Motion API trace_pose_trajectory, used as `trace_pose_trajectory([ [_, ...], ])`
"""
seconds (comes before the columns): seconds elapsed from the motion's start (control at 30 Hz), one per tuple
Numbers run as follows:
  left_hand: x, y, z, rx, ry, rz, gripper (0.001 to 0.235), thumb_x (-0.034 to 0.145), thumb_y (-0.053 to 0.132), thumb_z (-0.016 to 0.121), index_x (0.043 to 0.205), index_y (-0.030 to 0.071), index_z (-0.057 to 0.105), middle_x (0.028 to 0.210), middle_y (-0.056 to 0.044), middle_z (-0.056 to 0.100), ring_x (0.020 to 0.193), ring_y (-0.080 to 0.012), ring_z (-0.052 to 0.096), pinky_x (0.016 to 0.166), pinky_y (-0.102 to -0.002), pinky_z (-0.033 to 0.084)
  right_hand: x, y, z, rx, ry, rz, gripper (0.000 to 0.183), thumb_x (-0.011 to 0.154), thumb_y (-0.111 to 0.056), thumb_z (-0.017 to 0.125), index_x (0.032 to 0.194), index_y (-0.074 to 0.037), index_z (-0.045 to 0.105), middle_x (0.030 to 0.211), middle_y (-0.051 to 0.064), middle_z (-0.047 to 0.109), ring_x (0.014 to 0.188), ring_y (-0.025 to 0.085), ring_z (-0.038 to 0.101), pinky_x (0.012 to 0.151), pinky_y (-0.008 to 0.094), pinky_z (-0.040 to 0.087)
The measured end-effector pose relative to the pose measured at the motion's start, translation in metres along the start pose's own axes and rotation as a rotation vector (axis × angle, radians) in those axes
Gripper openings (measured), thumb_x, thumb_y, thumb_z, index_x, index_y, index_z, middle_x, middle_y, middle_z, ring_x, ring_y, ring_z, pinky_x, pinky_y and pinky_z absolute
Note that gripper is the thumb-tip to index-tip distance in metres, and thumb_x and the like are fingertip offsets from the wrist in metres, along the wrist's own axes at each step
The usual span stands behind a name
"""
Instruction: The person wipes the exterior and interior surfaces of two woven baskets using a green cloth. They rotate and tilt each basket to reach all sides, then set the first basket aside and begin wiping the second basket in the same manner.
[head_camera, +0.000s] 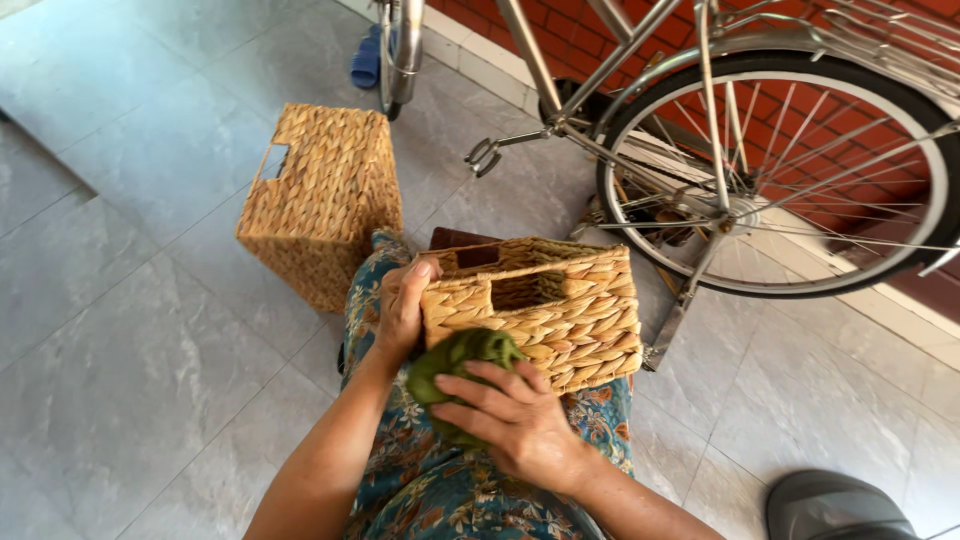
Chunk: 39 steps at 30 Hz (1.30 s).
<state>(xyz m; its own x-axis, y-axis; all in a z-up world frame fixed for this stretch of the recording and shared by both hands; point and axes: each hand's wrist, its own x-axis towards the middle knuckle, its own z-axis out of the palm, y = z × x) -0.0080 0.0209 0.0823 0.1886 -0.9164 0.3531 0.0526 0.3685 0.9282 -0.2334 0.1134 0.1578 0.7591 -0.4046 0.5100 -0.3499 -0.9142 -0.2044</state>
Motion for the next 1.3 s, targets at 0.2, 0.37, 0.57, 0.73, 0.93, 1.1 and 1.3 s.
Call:
trace_pose_trajectory([
  [0.2, -0.001, -0.006, 0.002, -0.093, -0.043, 0.063, 0.05, 0.107, 0.04, 0.05, 0.078, 0.0, 0.047, 0.076, -0.003, 0.05, 0.075, -0.015, 0.045, 0.08, -0.033, 0.041, -0.059, 0.052, -0.036, -0.252, 0.041, 0.242, 0.067, 0.062, 0.007, 0.069, 0.122, -0.023, 0.071, 0.14, -0.003, 0.063, 0.131, 0.024, 0.056, 0.099, 0.04, 0.041],
  [0.37, 0.0, -0.005, 0.002, -0.102, -0.008, -0.018, 0.048, 0.1, 0.042, 0.051, 0.077, 0.0, 0.053, 0.071, -0.002, 0.048, 0.07, -0.0133, 0.043, 0.066, -0.033, 0.037, -0.076, 0.078, -0.057, -0.267, 0.265, 0.546, 0.054, 0.073, 0.005, 0.072, 0.123, -0.017, 0.069, 0.142, 0.002, 0.063, 0.137, 0.028, 0.054, 0.111, 0.046, 0.04],
  [0.57, 0.0, -0.006, 0.003, -0.072, 0.005, 0.012, 0.052, 0.103, 0.045, 0.048, 0.074, 0.002, 0.049, 0.067, -0.001, 0.046, 0.065, -0.0127, 0.042, 0.064, -0.033, 0.037, -0.057, 0.046, -0.016, -0.241, 0.316, 0.456, 0.059, 0.071, 0.007, 0.073, 0.126, -0.014, 0.069, 0.142, 0.006, 0.062, 0.138, 0.033, 0.052, 0.116, 0.049, 0.038],
  [0.73, -0.002, 0.0, 0.004, -0.056, 0.023, 0.034, 0.048, 0.104, 0.038, 0.046, 0.077, 0.0, 0.052, 0.073, -0.005, 0.055, 0.069, -0.0153, 0.051, 0.066, -0.035, 0.042, -0.008, -0.002, -0.002, 0.023, 0.036, 0.155, 0.074, 0.057, -0.005, 0.08, 0.129, -0.019, 0.068, 0.144, 0.004, 0.06, 0.136, 0.03, 0.052, 0.108, 0.049, 0.037],
  [0.93, 0.0, 0.001, 0.0, 0.107, 0.031, 0.088, 0.046, 0.106, 0.034, 0.041, 0.083, -0.003, 0.058, 0.077, -0.006, 0.063, 0.072, -0.0167, 0.059, 0.072, -0.032, 0.047, 0.007, 0.001, 0.005, 0.071, -0.015, 0.029, 0.064, 0.071, -0.008, 0.077, 0.133, -0.02, 0.067, 0.15, 0.0, 0.058, 0.138, 0.026, 0.053, 0.108, 0.045, 0.039],
  [1.1, 0.004, -0.004, 0.004, 0.01, -0.004, 0.033, 0.046, 0.104, 0.037, 0.046, 0.084, -0.002, 0.059, 0.079, -0.006, 0.06, 0.075, -0.0153, 0.056, 0.073, -0.031, 0.045, -0.037, 0.043, -0.023, -0.092, 0.056, 0.113, 0.064, 0.066, 0.002, 0.07, 0.127, -0.02, 0.07, 0.144, 0.0, 0.061, 0.133, 0.027, 0.055, 0.108, 0.046, 0.042],
  [1.3, -0.001, -0.01, 0.007, -0.01, 0.043, -0.046, 0.049, 0.102, 0.041, 0.048, 0.084, -0.003, 0.061, 0.071, -0.006, 0.059, 0.069, -0.0146, 0.054, 0.067, -0.032, 0.043, -0.082, 0.088, -0.061, -0.25, 0.246, 0.495, 0.056, 0.073, 0.007, 0.069, 0.124, -0.014, 0.069, 0.142, 0.005, 0.063, 0.139, 0.032, 0.052, 0.114, 0.046, 0.041],
])
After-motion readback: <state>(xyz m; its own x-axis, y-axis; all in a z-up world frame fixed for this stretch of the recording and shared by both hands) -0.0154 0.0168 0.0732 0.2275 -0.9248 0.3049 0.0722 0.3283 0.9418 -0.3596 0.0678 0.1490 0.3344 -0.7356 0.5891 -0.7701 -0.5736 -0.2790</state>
